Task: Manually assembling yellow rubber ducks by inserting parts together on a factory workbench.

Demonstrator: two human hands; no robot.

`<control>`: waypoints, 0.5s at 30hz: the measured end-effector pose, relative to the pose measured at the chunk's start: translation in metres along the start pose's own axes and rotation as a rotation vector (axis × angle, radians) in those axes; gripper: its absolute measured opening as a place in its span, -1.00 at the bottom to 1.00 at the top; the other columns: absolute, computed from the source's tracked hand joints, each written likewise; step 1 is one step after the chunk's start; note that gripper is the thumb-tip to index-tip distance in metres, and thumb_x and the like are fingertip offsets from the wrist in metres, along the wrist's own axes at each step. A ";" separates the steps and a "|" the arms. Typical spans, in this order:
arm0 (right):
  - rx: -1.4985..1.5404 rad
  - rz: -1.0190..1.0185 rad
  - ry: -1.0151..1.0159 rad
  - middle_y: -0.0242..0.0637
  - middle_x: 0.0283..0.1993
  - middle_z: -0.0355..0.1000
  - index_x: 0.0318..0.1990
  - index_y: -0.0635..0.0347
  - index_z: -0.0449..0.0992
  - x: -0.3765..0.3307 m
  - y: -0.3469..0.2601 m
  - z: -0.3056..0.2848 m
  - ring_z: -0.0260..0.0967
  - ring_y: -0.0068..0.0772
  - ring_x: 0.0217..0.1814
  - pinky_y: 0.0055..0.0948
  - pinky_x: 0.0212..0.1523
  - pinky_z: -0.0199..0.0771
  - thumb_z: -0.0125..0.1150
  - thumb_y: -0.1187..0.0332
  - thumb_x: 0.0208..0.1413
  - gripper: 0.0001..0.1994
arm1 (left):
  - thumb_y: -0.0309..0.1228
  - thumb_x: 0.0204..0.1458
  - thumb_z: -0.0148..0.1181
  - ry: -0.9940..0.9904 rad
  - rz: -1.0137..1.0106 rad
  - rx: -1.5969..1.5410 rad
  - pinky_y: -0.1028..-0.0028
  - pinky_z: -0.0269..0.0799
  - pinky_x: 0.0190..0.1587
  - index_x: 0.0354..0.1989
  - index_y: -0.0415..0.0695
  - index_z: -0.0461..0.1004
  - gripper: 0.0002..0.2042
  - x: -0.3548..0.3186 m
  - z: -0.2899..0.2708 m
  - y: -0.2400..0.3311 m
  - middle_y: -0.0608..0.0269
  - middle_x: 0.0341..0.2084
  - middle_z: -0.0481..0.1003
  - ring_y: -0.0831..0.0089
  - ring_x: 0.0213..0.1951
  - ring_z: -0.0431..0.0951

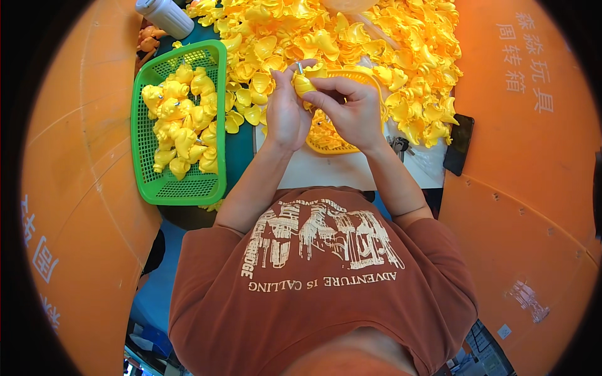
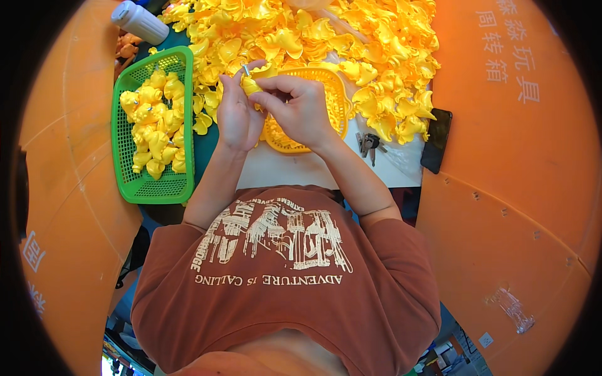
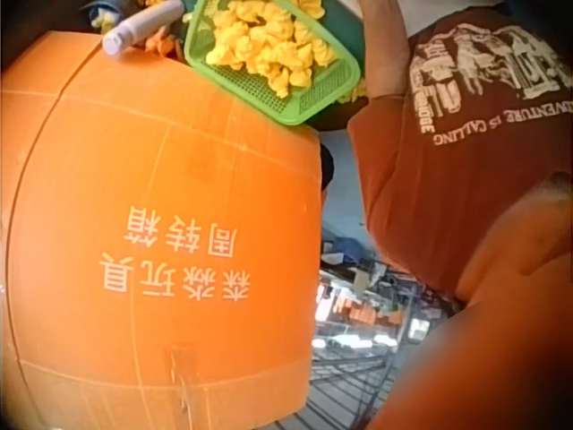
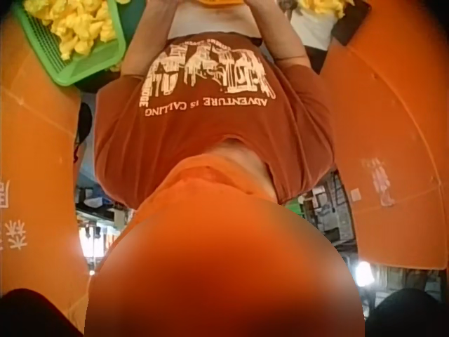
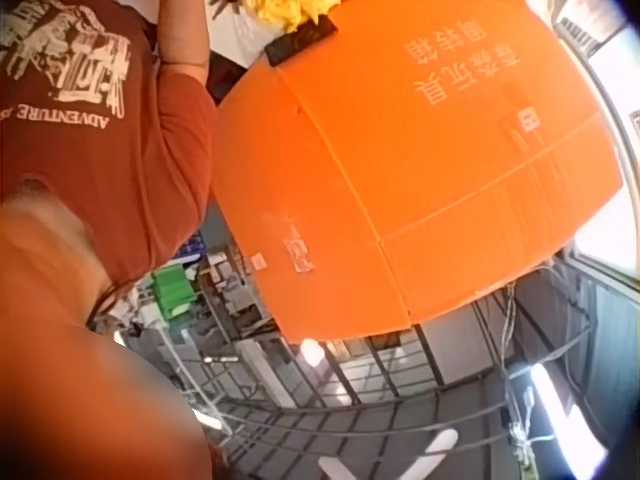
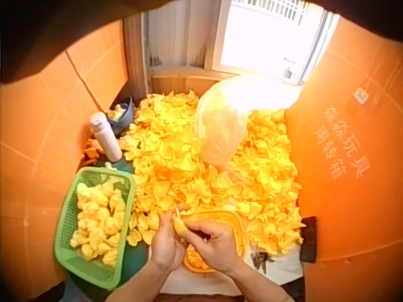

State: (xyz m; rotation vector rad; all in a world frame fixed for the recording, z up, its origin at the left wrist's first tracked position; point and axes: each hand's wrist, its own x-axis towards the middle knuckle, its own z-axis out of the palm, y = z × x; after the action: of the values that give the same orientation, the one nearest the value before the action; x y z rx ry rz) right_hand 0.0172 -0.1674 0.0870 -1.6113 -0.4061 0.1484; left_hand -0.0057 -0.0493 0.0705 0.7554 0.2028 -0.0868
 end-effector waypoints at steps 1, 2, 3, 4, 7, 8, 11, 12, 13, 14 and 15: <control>-0.096 -0.058 -0.006 -0.25 -0.40 0.51 -0.29 0.39 0.53 -0.001 -0.001 0.000 0.44 -0.58 -0.39 -0.63 -0.38 0.44 0.25 0.56 -0.09 -0.83 | 0.00 0.21 -0.52 -0.029 0.015 -0.031 0.34 0.26 -0.04 0.06 -0.17 0.17 -0.47 0.000 -0.001 0.000 0.10 -0.15 0.32 0.34 -0.10 0.34; -0.097 -0.058 -0.007 -0.25 -0.40 0.51 -0.29 0.39 0.53 -0.001 -0.002 -0.001 0.44 -0.58 -0.39 -0.63 -0.38 0.44 0.25 0.56 -0.09 -0.83 | 0.00 0.21 -0.52 -0.030 0.015 -0.032 0.34 0.26 -0.04 0.06 -0.17 0.17 -0.47 -0.001 0.000 0.001 0.10 -0.15 0.32 0.34 -0.10 0.34; -0.175 -0.104 -0.005 -0.26 -0.42 0.51 -0.29 0.38 0.54 -0.002 -0.003 -0.002 0.44 -0.59 -0.40 -0.64 -0.39 0.43 0.25 0.55 -0.10 -0.83 | -0.04 0.22 -0.51 -0.019 -0.017 -0.061 0.33 0.28 -0.04 0.06 -0.19 0.18 -0.50 -0.001 0.003 0.003 0.08 -0.18 0.33 0.32 -0.11 0.36; -0.253 -0.151 -0.003 -0.26 -0.43 0.51 -0.29 0.37 0.54 -0.003 -0.003 -0.002 0.44 -0.59 -0.40 -0.64 -0.39 0.42 0.25 0.55 -0.11 -0.83 | -0.08 0.23 -0.50 -0.009 -0.050 -0.090 0.31 0.31 -0.04 0.05 -0.21 0.18 -0.52 -0.002 0.004 0.005 0.06 -0.20 0.34 0.30 -0.11 0.37; -0.228 -0.166 0.000 -0.27 -0.44 0.51 -0.30 0.35 0.55 -0.004 -0.006 -0.002 0.44 -0.58 -0.42 -0.64 -0.39 0.42 0.25 0.56 -0.12 -0.83 | -0.10 0.24 -0.47 -0.028 -0.075 -0.139 0.32 0.31 -0.05 0.05 -0.21 0.20 -0.53 0.000 0.001 0.003 0.07 -0.26 0.37 0.31 -0.15 0.39; -0.228 -0.167 0.001 -0.27 -0.44 0.51 -0.30 0.35 0.55 -0.004 -0.006 -0.002 0.44 -0.58 -0.42 -0.64 -0.39 0.42 0.25 0.56 -0.12 -0.83 | -0.10 0.24 -0.47 -0.029 -0.075 -0.138 0.32 0.31 -0.05 0.05 -0.21 0.20 -0.53 0.000 0.001 0.001 0.07 -0.26 0.37 0.31 -0.15 0.39; -0.240 -0.166 0.030 -0.29 -0.47 0.50 -0.31 0.33 0.55 -0.003 -0.007 0.001 0.41 -0.61 -0.46 -0.64 -0.45 0.38 0.27 0.54 -0.13 -0.83 | -0.12 0.24 -0.46 -0.004 0.011 -0.069 0.35 0.31 -0.05 0.05 -0.22 0.20 -0.54 0.001 -0.002 -0.007 0.10 -0.29 0.39 0.33 -0.17 0.40; -0.254 -0.179 0.041 -0.30 -0.49 0.49 -0.32 0.31 0.56 -0.002 -0.007 0.004 0.39 -0.62 -0.49 -0.64 -0.48 0.36 0.28 0.52 -0.14 -0.83 | -0.11 0.24 -0.46 -0.001 0.045 -0.053 0.36 0.31 -0.05 0.05 -0.22 0.19 -0.54 0.000 -0.005 -0.009 0.10 -0.26 0.38 0.34 -0.16 0.39; -0.268 -0.192 0.052 -0.31 -0.51 0.48 -0.33 0.30 0.56 -0.002 -0.008 0.006 0.37 -0.64 -0.51 -0.64 -0.51 0.33 0.29 0.51 -0.15 -0.83 | -0.11 0.24 -0.46 0.002 0.079 -0.036 0.37 0.30 -0.04 0.06 -0.23 0.19 -0.53 -0.001 -0.007 -0.009 0.09 -0.23 0.38 0.35 -0.15 0.39; -0.270 -0.191 0.059 -0.31 -0.51 0.48 -0.33 0.30 0.56 -0.001 -0.005 0.009 0.37 -0.64 -0.51 -0.64 -0.51 0.33 0.29 0.51 -0.15 -0.83 | -0.11 0.24 -0.46 -0.004 0.074 -0.035 0.37 0.30 -0.04 0.06 -0.23 0.19 -0.53 -0.001 -0.007 -0.009 0.09 -0.23 0.38 0.35 -0.15 0.39; -0.296 -0.243 0.069 -0.31 -0.51 0.48 -0.34 0.29 0.56 0.000 0.000 0.013 0.36 -0.64 -0.53 -0.65 -0.52 0.31 0.30 0.49 -0.16 -0.83 | -0.09 0.23 -0.46 0.010 0.095 -0.069 0.38 0.30 -0.05 0.06 -0.23 0.18 -0.52 -0.001 -0.007 -0.008 0.09 -0.21 0.37 0.36 -0.16 0.38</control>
State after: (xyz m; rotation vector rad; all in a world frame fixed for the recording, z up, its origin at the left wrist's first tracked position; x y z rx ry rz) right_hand 0.0130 -0.1555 0.0857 -1.8351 -0.5875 -0.1588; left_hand -0.0093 -0.0502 0.0599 0.6960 0.1778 0.0142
